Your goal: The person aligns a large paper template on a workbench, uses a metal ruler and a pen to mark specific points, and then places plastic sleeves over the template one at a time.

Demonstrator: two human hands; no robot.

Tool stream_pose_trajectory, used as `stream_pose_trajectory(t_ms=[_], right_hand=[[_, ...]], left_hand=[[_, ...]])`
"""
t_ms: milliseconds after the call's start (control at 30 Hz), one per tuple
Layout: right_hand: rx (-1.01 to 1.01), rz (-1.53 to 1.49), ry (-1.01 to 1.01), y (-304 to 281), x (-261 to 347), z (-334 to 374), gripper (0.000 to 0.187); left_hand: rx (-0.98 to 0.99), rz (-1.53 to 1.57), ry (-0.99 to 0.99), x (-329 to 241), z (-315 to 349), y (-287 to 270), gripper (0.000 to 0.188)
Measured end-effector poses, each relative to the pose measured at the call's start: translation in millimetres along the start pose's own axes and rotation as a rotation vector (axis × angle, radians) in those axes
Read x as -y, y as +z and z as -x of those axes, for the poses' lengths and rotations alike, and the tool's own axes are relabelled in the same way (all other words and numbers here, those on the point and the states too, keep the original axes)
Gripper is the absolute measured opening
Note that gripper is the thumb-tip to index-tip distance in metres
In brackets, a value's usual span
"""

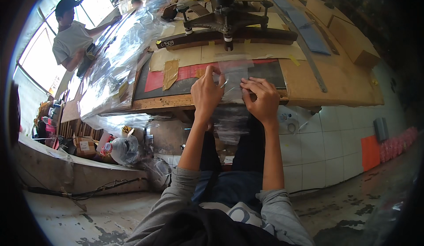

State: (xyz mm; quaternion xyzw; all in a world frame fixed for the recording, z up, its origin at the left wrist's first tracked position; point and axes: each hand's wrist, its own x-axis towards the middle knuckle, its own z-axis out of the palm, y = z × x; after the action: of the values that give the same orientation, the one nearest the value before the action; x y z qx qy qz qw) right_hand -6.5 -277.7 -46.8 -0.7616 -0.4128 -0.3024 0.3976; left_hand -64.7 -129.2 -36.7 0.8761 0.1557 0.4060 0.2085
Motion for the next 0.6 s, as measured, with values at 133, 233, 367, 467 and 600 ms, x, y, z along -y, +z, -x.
stream_pose_trajectory(t_ms=[133,233,367,467,600], right_hand=[[0.003,0.006,0.000,0.2,0.5,0.5,0.010],[0.004,0.005,-0.006,-0.2,1.4,-0.1,0.009],[0.004,0.005,-0.004,0.1,-0.7,0.3,0.010],[0.003,0.002,0.003,-0.2,-1.1,0.3,0.010],[0.004,0.001,-0.009,0.4,-0.4,-0.1,0.010]], left_hand=[[-0.001,0.009,0.000,1.2,0.0,0.0,0.017],[-0.010,0.018,0.005,1.4,-0.2,-0.7,0.017],[0.014,0.043,-0.035,2.7,-0.2,1.6,0.017],[0.040,0.036,-0.050,1.0,-0.5,0.8,0.018],[0.028,0.041,-0.048,2.4,-0.3,-0.3,0.018]])
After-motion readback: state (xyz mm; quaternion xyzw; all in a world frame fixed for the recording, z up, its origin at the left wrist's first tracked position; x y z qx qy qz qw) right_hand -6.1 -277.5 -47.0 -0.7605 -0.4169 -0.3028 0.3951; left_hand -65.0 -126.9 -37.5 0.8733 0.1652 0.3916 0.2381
